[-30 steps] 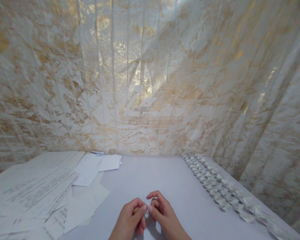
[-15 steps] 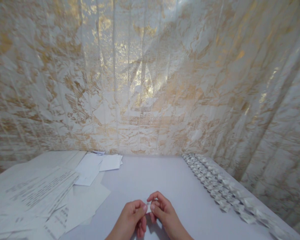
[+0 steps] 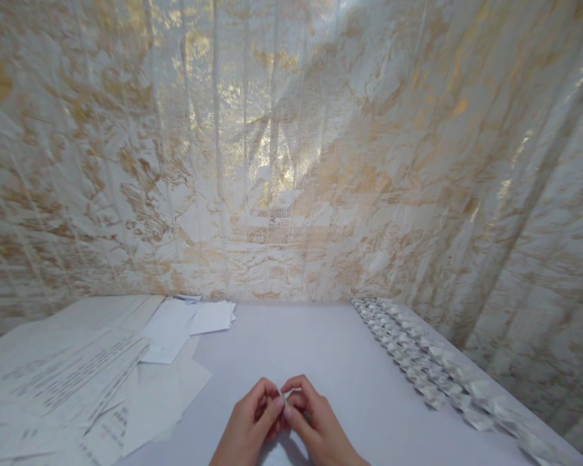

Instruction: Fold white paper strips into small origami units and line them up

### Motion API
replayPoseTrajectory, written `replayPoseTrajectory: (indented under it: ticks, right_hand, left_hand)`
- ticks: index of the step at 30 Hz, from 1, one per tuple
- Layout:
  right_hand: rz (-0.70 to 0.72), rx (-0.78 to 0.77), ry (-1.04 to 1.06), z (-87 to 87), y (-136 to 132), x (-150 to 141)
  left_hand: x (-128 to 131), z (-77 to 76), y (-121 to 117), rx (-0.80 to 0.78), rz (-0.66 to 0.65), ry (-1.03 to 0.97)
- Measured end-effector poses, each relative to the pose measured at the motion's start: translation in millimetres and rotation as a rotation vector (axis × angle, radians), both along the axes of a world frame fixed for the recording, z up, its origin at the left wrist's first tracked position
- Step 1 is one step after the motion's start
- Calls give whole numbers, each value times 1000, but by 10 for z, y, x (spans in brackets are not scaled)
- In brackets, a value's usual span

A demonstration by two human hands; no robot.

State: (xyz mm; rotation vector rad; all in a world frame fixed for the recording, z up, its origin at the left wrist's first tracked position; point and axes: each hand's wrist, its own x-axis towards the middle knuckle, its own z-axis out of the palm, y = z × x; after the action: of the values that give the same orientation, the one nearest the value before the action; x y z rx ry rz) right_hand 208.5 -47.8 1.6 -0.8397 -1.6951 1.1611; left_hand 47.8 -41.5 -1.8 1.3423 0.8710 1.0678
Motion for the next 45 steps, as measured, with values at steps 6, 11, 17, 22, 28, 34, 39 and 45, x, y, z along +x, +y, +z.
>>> replayPoseTrajectory:
  ticks: [6, 11, 17, 22, 28, 34, 39, 45]
  right_hand:
    - [11, -37, 29, -33, -4, -16]
    - [-4, -43, 21, -51, 1, -32]
    - [-28, -89, 53, -26, -5, -29]
    - [-1, -80, 43, -32, -3, -12]
    - [-6, -65, 10, -71, 7, -2]
    - [-77, -80, 67, -64, 6, -29]
    - [-46, -133, 210, -76, 30, -35]
    - [-12, -84, 190, -149, 27, -51]
  left_hand:
    - [5, 97, -54, 49, -27, 59]
    - [-8, 138, -97, 109, -26, 136]
    - [6, 99, -93, 105, -4, 78]
    - [8, -5, -22, 57, -23, -8]
    - [-15, 12, -18, 67, 19, 19]
    - [-17, 102, -61, 130, 51, 49]
    - [-22, 45, -37, 131, 111, 38]
    - [-35, -18, -8, 136, 177, 63]
